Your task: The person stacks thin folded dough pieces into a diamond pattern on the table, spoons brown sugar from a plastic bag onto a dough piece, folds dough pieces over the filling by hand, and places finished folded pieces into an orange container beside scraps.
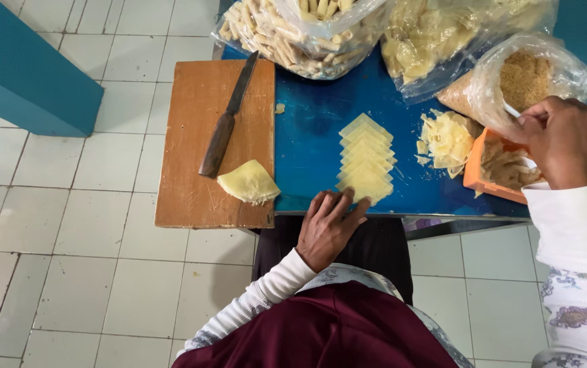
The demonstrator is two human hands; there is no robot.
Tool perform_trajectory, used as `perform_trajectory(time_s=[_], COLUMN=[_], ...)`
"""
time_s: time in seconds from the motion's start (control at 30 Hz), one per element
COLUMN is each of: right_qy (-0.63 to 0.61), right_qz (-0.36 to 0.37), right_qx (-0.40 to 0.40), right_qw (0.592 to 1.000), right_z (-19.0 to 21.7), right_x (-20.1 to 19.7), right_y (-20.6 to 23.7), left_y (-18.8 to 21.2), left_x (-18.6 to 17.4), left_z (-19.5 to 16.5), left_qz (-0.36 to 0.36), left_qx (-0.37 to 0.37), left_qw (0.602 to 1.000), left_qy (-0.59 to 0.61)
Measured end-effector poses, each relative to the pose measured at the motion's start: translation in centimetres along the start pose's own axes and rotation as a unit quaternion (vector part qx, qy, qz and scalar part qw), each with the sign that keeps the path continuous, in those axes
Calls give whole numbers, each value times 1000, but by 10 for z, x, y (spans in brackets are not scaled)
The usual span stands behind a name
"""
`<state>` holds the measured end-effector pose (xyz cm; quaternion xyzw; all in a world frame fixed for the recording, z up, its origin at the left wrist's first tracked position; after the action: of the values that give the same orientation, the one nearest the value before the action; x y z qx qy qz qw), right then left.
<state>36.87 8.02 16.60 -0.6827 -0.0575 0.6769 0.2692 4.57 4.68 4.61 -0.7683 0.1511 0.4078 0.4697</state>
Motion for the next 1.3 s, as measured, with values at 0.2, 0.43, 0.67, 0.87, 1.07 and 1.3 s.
perform_trajectory(time_s=[0.2,0.43,0.67,0.87,1.07,1.3], right_qy=[-8,-21,-254,-406,-450,-482], right_qz=[-73,-88,-14,39,106,266], right_qx=[-20,-19,73,132,155,65], right_qw=[997,996,964,903,873,832], right_z=[-44,-34,-49,-74,-51,34], right_x=[30,46,57,59,39,47], right_y=[-1,-19,-24,-4,45,89], left_y=[-1,0,-1,-1,-2,-7], left_x=[-1,-1,-2,-6,-8,-13], left_z=[1,1,1,3,16,30], left_qz=[-4,-1,3,-18,-77,-69], left_qx=[2,-3,-1,-1,-79,-208], left_qw=[1000,1000,1000,999,988,976], left_qy=[-2,8,7,31,105,17])
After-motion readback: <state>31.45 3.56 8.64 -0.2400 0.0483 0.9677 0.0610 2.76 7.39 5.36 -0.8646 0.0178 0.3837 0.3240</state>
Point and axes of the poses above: each hand's wrist, its own y-axis away from the middle knuckle, its own x-axis out of the palm, z = x × y, the point moved 8 cm from there along -y, towards the middle knuckle, and after that the axes turned 5 degrees about x, right-handed, at the moved point
